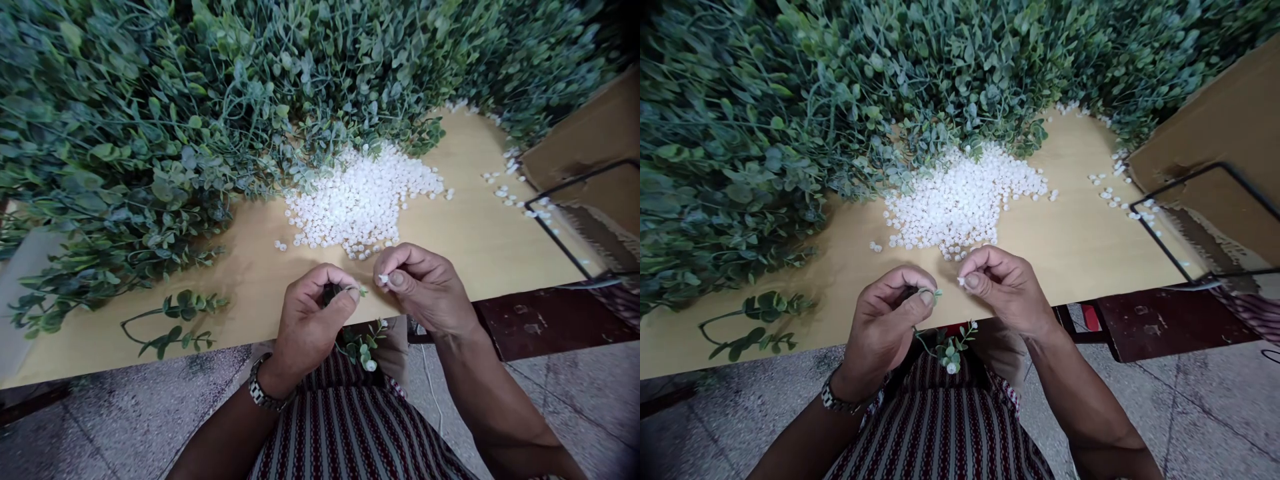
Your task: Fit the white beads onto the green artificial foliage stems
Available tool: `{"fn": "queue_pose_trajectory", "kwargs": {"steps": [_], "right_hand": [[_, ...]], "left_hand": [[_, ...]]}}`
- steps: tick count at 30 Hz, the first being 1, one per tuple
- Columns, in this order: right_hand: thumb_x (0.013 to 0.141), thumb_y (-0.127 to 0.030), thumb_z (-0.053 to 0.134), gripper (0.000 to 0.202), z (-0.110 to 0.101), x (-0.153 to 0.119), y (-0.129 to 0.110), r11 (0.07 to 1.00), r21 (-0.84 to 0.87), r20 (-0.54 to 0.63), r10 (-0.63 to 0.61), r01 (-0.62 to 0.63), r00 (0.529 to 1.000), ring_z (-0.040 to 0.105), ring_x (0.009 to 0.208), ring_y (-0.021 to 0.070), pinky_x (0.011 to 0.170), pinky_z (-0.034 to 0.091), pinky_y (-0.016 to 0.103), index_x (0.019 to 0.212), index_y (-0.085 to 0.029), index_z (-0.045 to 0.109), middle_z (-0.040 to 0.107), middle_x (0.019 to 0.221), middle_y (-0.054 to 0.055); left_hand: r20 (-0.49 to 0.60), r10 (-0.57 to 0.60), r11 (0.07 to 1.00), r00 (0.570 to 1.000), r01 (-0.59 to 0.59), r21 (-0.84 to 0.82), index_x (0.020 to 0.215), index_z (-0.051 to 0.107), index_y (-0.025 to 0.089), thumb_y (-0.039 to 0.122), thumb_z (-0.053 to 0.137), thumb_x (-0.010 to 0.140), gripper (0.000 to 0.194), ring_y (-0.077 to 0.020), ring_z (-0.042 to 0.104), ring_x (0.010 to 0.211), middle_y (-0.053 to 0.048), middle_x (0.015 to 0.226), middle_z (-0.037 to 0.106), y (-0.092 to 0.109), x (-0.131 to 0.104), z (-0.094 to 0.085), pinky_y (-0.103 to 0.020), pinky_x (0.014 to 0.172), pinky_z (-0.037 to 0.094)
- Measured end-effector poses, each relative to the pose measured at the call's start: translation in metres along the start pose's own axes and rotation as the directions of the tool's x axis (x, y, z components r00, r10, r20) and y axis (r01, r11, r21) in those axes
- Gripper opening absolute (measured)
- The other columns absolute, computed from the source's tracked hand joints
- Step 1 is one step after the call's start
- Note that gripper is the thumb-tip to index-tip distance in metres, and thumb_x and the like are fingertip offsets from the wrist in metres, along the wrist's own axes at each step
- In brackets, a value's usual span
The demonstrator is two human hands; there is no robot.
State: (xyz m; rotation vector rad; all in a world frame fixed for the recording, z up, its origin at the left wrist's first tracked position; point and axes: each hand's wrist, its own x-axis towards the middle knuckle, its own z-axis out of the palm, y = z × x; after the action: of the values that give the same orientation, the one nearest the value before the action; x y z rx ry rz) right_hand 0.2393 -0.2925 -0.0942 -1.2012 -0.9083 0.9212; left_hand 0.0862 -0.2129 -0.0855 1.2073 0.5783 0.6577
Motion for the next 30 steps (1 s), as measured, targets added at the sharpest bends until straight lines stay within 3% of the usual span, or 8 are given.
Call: {"fn": "queue_pose_trajectory", "kwargs": {"steps": [4,8,15,30], "right_hand": [[0.075,-0.023,0.069,0.009,0.0072,0.0004,0.0020,0.967,0.247,0.081,0.041,-0.060,0.996,0.048,0.056,0.0085,0.052,0.041,0.022,0.075,-0.017,0.061,0.056,0.064,-0.002],[0.075,-0.020,0.067,0.007,0.0099,-0.0002,0.0039,0.931,0.352,0.130,0.047,-0.090,0.990,0.049,0.058,0.0082,0.053,0.040,0.021,0.075,-0.017,0.062,0.054,0.065,-0.002],[0.077,-0.024,0.066,0.011,0.0102,-0.0011,0.0048,0.945,0.324,0.190,-0.013,-0.050,0.982,0.046,0.053,0.0076,0.046,0.034,0.019,0.073,-0.017,0.059,0.047,0.062,-0.003],[0.078,-0.020,0.064,0.008,0.0108,-0.0024,0.0080,0.945,0.327,0.191,-0.081,0.015,0.978,0.046,0.057,0.0080,0.050,0.034,0.020,0.073,-0.016,0.060,0.047,0.062,-0.003]], "left_hand": [[0.012,0.076,0.997,0.997,-0.076,0.002,0.075,0.062,0.017,0.019,0.062,0.077,0.002,-0.0107,0.048,0.063,-0.001,0.069,0.057,-0.0030,-0.0001,0.0044,-0.024,0.059,0.040],[0.046,0.114,0.993,0.992,-0.113,-0.021,0.076,0.061,0.017,0.014,0.060,0.078,0.004,-0.0103,0.053,0.064,0.000,0.071,0.060,-0.0042,0.0010,0.0079,-0.023,0.063,0.044],[0.055,0.108,0.993,0.993,-0.110,0.035,0.073,0.061,0.016,0.009,0.058,0.076,0.009,-0.0096,0.054,0.060,0.001,0.067,0.061,0.0004,0.0012,0.0090,-0.022,0.059,0.045],[0.066,0.128,0.984,0.990,-0.135,0.119,0.071,0.060,0.015,0.005,0.056,0.073,0.012,-0.0099,0.054,0.060,0.000,0.066,0.060,0.0052,0.0000,0.0109,-0.022,0.057,0.043]]}}
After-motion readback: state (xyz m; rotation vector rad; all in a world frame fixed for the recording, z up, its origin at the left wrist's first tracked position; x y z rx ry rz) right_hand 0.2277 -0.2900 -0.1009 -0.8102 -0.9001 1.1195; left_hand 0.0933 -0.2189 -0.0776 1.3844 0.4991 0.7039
